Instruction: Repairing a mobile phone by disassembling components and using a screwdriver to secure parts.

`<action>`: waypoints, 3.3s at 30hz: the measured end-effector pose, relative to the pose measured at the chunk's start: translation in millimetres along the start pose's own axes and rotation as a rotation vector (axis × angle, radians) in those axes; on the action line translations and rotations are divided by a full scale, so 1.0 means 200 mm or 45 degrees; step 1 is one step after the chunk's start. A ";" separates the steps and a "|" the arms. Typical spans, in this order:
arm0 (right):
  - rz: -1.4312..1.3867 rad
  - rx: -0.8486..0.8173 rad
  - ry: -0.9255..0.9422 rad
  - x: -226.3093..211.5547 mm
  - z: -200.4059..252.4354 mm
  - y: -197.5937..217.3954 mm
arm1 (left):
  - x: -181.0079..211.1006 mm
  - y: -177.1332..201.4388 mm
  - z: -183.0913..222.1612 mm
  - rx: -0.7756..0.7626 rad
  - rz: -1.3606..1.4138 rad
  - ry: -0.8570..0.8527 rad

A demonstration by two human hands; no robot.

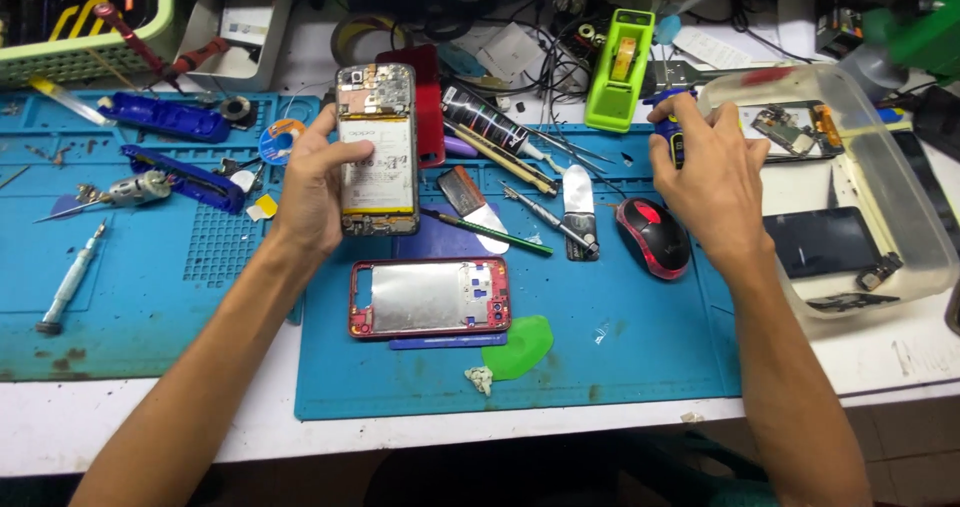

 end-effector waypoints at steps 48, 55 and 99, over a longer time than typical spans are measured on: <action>0.085 0.325 0.969 -0.45 0.22 -0.02 | -0.14 -0.12 0.01 -0.222 0.124 0.203; 0.052 0.379 1.000 -0.48 0.23 -0.03 | -0.13 -0.12 0.00 -0.269 0.101 0.187; -0.550 -0.517 1.091 -2.76 -0.23 -0.75 | 0.81 1.50 0.39 1.191 -0.598 -0.259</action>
Point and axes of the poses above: each hand's wrist, its own z-axis away from the middle knuckle, its own y-axis out of the back of the hand, x = y × z, the point moved 7 cm from there along -z, towards the middle knuckle, and after that the axes turned 7 degrees about z, right-handed, at the moved point
